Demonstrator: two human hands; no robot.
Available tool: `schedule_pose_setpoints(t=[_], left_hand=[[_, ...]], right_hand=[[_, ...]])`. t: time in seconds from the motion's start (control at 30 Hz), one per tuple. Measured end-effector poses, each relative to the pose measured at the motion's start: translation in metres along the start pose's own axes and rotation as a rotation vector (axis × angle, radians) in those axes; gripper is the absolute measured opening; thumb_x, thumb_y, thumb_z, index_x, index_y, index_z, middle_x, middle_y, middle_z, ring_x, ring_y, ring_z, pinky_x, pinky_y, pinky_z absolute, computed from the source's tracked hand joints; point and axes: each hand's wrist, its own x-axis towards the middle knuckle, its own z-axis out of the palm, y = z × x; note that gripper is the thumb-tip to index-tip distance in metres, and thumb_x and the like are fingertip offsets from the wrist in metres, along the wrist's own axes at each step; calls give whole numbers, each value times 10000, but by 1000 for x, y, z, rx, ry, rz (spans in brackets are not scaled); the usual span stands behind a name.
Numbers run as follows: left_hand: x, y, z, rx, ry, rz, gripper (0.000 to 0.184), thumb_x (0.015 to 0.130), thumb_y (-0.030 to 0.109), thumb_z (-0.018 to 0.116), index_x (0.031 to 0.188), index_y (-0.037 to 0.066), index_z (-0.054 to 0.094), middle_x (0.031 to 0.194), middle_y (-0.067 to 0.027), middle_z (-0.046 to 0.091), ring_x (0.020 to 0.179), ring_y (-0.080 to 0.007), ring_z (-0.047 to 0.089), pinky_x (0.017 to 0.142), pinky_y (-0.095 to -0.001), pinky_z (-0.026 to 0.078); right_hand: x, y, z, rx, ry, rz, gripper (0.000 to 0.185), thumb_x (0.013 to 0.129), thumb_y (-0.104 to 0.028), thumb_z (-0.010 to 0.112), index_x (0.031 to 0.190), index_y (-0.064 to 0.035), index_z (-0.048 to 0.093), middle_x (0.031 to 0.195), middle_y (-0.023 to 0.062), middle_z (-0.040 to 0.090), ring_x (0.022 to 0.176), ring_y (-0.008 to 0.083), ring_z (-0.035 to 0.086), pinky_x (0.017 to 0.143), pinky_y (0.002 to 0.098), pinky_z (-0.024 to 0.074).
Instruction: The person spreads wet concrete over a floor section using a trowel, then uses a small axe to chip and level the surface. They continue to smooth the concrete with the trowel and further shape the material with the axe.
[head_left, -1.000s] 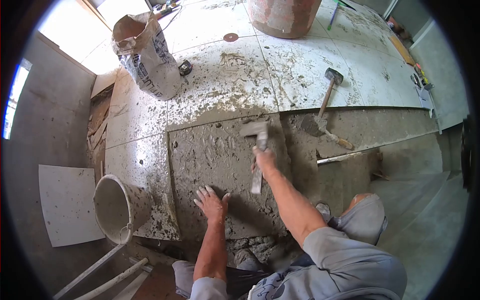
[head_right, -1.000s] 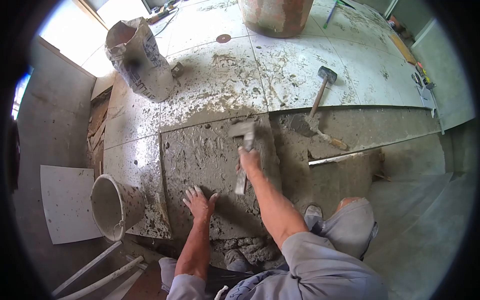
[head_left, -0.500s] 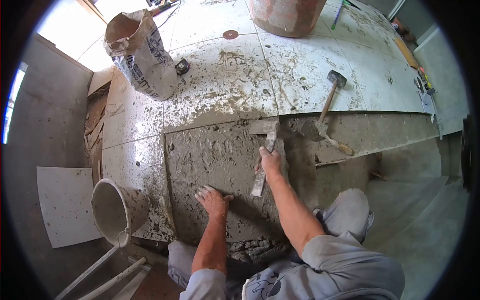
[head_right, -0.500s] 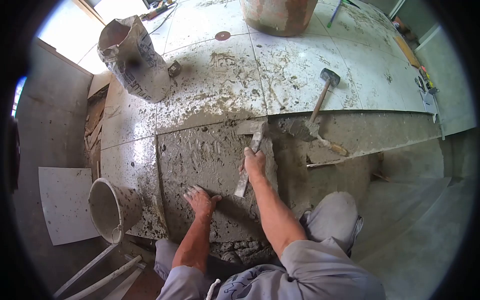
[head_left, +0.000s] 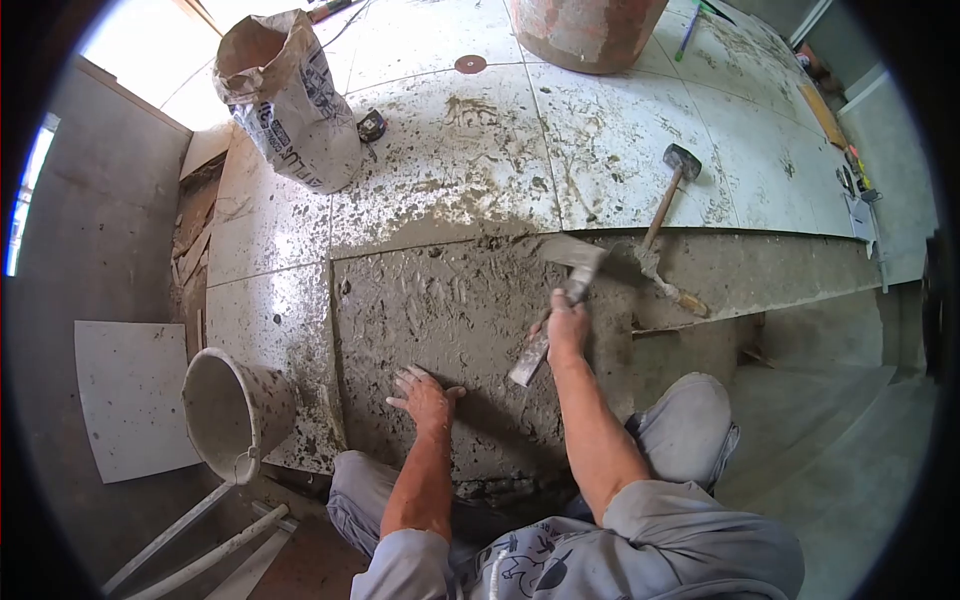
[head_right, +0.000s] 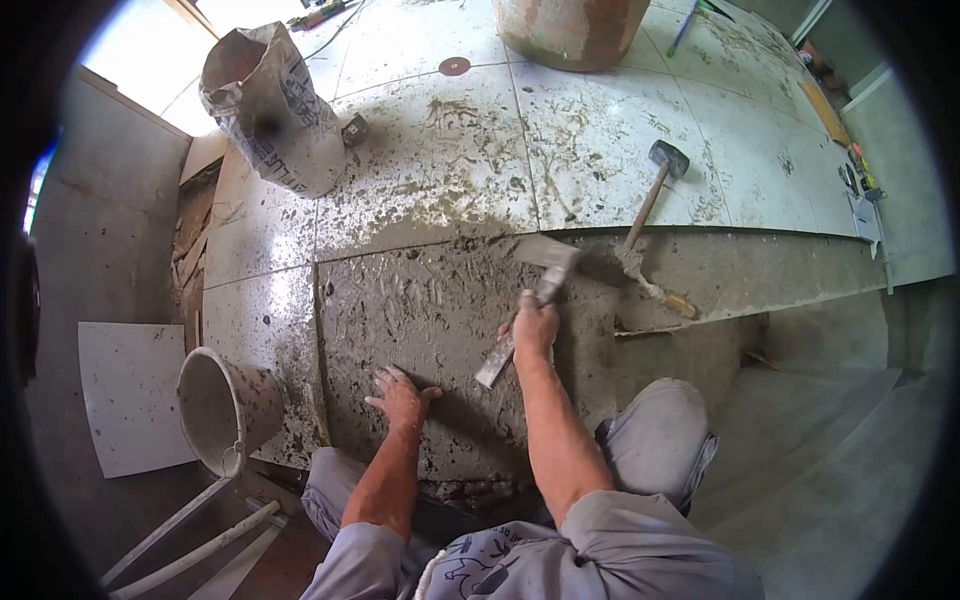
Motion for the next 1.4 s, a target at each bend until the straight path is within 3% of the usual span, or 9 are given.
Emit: schedule_pose_setpoints(t=[0.13, 0.17, 0.27, 0.47, 0.67, 0.9, 1.0, 1.1, 1.4], left_hand=[[0, -3, -1, -28, 3, 5, 1197, 622, 490, 815, 1450, -78, 162, 1506, -266, 222, 1417, -364, 209, 1083, -654, 154], [0, -1, -2, -24, -5, -9, 1198, 616, 483, 822, 1450, -74, 168, 1505, -265, 224, 1416, -365, 210, 1083, -653, 158], [8, 4, -5, -32, -1, -33, 1197, 607, 474, 831, 1449, -70, 178, 1505, -265, 226, 1414, -369, 214, 1081, -651, 167], [8, 0, -4, -40, 6, -26, 1193, 603, 462, 837, 1447, -69, 182, 1501, -270, 230, 1407, -379, 227, 1075, -652, 177], [5, 1, -5, -29, 54, -12, 1175, 592, 486, 829, 1437, -64, 225, 1494, -267, 251, 1397, -377, 250, 1078, -642, 196], [4, -3, -2, -18, 38, -6, 1177, 587, 508, 820, 1434, -66, 238, 1482, -270, 270, 1387, -381, 268, 1076, -627, 212], [6, -5, 4, -53, 46, 7, 1187, 594, 486, 829, 1443, -67, 211, 1488, -285, 241, 1389, -402, 255, 1077, -632, 201], [8, -4, 1, -23, 14, -13, 1192, 590, 495, 824, 1442, -70, 211, 1486, -285, 245, 1393, -400, 244, 1079, -633, 193], [6, -7, 4, -37, 47, 18, 1193, 590, 491, 826, 1445, -64, 206, 1488, -294, 235, 1401, -396, 224, 1081, -646, 168]], right_hand=[[-2, 19, 23, 17, 43, -52, 229, 934, -229, 536, 916, -4, 495, 575, 53, 487, 363, 195, 508, 325, 345, 442], [-4, 20, 25, -168, -113, 145, 225, 930, -224, 541, 929, -2, 509, 567, 59, 498, 361, 194, 515, 325, 351, 439], [-11, 12, 13, -246, -251, 95, 223, 929, -223, 540, 908, -4, 504, 561, 64, 505, 362, 199, 523, 324, 354, 435], [-4, 20, 24, 81, 96, -81, 274, 917, -276, 558, 869, -14, 495, 549, 67, 506, 364, 215, 537, 333, 337, 441], [-43, 40, 56, -562, -454, 64, 269, 914, -269, 575, 819, -26, 512, 580, 62, 535, 378, 192, 540, 343, 333, 444], [-31, 15, 30, -89, 116, -195, 237, 953, -219, 522, 862, -11, 458, 564, 50, 504, 365, 169, 522, 325, 304, 435], [-24, 37, 49, -261, -160, 81, 237, 948, -220, 525, 891, 4, 472, 573, 56, 515, 375, 174, 536, 332, 309, 443], [-31, 39, 54, -463, -396, 12, 240, 941, -217, 527, 915, 17, 482, 578, 61, 515, 381, 180, 547, 334, 314, 449], [-35, 36, 55, -157, -32, -149, 266, 953, -232, 510, 949, 26, 448, 627, 63, 539, 385, 178, 552, 347, 306, 448]])
